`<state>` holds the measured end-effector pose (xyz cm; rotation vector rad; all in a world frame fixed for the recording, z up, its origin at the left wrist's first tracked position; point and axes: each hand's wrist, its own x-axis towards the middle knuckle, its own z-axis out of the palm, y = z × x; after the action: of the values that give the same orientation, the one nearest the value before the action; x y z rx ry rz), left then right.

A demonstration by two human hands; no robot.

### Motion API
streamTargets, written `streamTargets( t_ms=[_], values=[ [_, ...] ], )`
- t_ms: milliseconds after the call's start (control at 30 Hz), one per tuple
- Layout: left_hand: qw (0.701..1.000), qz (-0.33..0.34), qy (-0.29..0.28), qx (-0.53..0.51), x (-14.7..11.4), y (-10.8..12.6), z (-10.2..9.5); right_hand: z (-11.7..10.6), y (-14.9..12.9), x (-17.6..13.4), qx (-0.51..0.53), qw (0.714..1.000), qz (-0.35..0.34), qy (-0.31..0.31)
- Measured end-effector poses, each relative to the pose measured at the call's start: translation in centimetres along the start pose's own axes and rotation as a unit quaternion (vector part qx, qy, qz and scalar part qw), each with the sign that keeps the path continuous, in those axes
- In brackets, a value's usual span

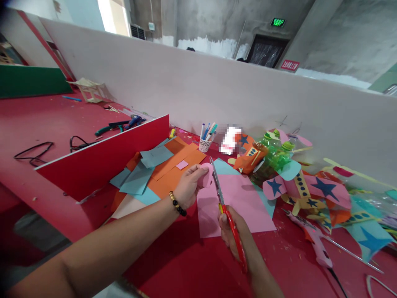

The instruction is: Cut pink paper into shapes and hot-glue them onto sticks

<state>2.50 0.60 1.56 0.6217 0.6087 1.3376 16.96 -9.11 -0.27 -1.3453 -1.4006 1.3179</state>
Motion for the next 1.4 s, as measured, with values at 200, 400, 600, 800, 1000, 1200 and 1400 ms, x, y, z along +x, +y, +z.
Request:
streamTargets(
  t_ms=[200, 400, 600, 800, 1000, 1200, 1400],
  values=[
    [1.000, -0.010, 0.007, 0.000, 0.0, 0.1, 0.1, 0.1, -0.2, 0.0, 0.017, 1.000, 0.000, 0.013],
    [1.000, -0.006, 0.002, 0.001, 0.1, 0.1, 0.0, 0.2, -0.8, 0.0, 0.007, 1.000, -0.011, 0.002],
    [1.000, -0.006, -0.002, 0.007, 0.2, 0.1, -0.1, 0.2, -0.6, 0.0, 0.014, 1.000, 0.000, 0.021],
    [1.000, -0.002, -0.004, 0.010, 0.4, 0.0, -0.4, 0.1, -0.6, -0.2, 0.003, 0.999, 0.013, 0.033],
    [1.000, -0.002, -0.008, 0.010, 0.6, 0.0, -0.6, 0.2, -0.8, -0.5, 0.008, 0.999, 0.015, 0.034],
    [1.000, 0.001, -0.008, 0.016, 0.6, 0.3, -0.5, 0.4, -1.2, -0.7, 0.030, 0.998, 0.009, 0.050],
    [0.999, 0.000, -0.014, 0.034, 0.9, 0.6, -0.9, 0.3, -1.4, -0.8, 0.043, 0.998, 0.010, 0.055]
  ],
)
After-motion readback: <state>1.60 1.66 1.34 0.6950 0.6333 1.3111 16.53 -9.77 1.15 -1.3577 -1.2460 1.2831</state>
